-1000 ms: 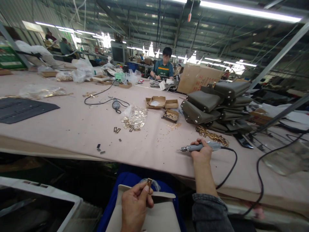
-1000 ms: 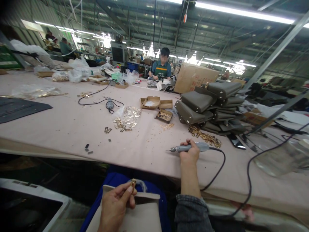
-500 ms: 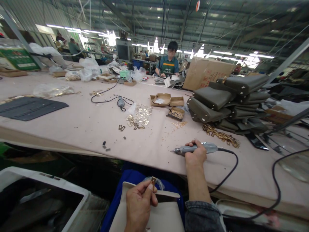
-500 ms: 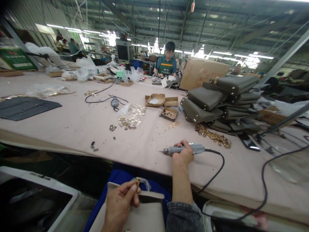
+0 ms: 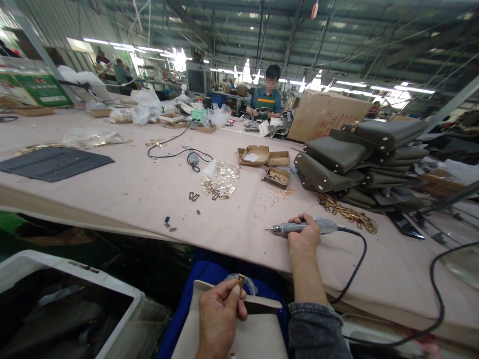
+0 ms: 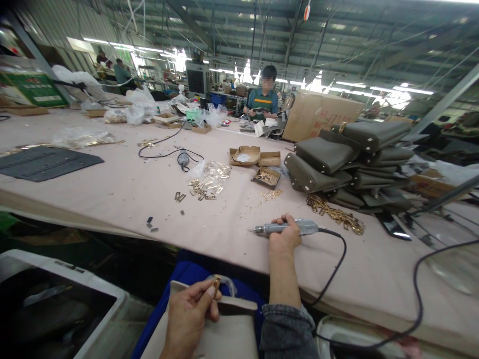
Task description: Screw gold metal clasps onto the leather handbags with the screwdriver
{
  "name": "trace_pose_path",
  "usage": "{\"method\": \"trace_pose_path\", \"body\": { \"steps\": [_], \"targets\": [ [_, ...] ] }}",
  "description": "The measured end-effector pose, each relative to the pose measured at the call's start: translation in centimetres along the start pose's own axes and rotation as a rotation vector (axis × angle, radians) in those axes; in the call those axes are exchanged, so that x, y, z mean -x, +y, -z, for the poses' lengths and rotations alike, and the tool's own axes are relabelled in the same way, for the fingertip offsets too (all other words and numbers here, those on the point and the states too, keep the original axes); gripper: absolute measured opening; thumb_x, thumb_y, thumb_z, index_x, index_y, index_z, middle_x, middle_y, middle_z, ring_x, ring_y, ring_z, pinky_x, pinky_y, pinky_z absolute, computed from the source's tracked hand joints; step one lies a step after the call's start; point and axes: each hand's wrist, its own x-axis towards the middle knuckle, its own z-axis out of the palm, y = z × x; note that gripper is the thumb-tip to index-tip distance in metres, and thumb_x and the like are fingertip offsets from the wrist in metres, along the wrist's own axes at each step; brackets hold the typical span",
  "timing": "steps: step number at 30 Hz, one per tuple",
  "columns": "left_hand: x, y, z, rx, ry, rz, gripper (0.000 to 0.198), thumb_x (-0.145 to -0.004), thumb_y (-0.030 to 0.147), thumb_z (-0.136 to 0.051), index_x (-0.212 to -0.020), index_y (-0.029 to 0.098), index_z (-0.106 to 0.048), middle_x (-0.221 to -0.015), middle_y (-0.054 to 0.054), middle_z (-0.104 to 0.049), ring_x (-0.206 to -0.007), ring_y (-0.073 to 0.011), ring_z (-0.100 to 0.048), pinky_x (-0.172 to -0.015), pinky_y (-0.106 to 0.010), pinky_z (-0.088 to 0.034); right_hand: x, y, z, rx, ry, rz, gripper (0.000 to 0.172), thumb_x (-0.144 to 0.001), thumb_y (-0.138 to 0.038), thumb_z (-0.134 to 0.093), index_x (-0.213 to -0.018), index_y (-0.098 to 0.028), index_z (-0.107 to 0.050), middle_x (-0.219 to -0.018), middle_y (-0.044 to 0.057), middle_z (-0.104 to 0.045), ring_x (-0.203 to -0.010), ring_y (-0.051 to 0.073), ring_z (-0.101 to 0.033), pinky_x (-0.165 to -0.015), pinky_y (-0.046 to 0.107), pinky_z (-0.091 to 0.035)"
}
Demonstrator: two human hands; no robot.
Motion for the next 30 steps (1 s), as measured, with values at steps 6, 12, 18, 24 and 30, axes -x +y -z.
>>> {"method": "trace_pose_path", "body": {
  "steps": [6,12,18,24,30],
  "targets": [
    [-0.1,-0.3,0.0,0.009,0.019,-0.008,0.036,-0.081,0.045,-0.078,-0.089,0.010,-0.081,-0.062,-0.009,-0.071,-0.042,-0.0126,-0.055,-0.047,-0.021,-0.044,0.0,0.6,-0.1,0.014,0.025,0.044,0.022,-0.077,-0.004,-0.066,-0.082,-0.018,-0.050,-0.076,-0.004,-0.058,-0.050,0.008,-0.049,-0.046,0.019,-0.051],
    [-0.1,-0.6,0.2,0.007,-0.011,-0.015,0.036,-0.083,0.045,-0.077,-0.089,0.010,-0.081,-0.060,-0.007,-0.069,-0.043,-0.0124,-0.054,-0.048,-0.021,-0.044,-0.5,0.6,0.3,0.028,-0.005,0.050,0.023,-0.077,-0.006,-0.065,-0.083,-0.019,-0.048,-0.076,-0.005,-0.057,-0.050,0.008,-0.050,-0.047,0.019,-0.051],
    [0.0,-0.8,0.3,0.004,0.001,-0.024,0.039,-0.084,0.047,-0.077,-0.094,0.009,-0.082,-0.064,-0.009,-0.072,-0.043,-0.0128,-0.055,-0.047,-0.022,-0.046,-0.9,0.5,0.9,0.035,-0.051,0.040,0.027,-0.076,-0.008,-0.069,-0.085,-0.021,-0.047,-0.075,-0.007,-0.054,-0.048,0.007,-0.049,-0.050,0.020,-0.053],
    [0.1,-0.1,0.0,0.031,0.006,0.008,0.040,-0.079,0.048,-0.080,-0.090,0.009,-0.082,-0.057,-0.007,-0.068,-0.041,-0.0131,-0.054,-0.046,-0.021,-0.044,-0.8,0.6,0.8,0.026,-0.022,0.054,0.025,-0.075,-0.006,-0.067,-0.086,-0.020,-0.049,-0.076,-0.006,-0.057,-0.050,0.008,-0.051,-0.050,0.021,-0.054],
    [0.0,-0.1,0.1,0.021,0.009,-0.012,0.035,-0.082,0.045,-0.078,-0.087,0.011,-0.081,-0.063,-0.008,-0.071,-0.041,-0.0112,-0.053,-0.046,-0.020,-0.044,-0.5,0.6,0.6,0.033,-0.006,0.057,0.025,-0.075,-0.006,-0.068,-0.083,-0.020,-0.048,-0.075,-0.005,-0.058,-0.049,0.008,-0.051,-0.049,0.021,-0.054]
  ]
}}
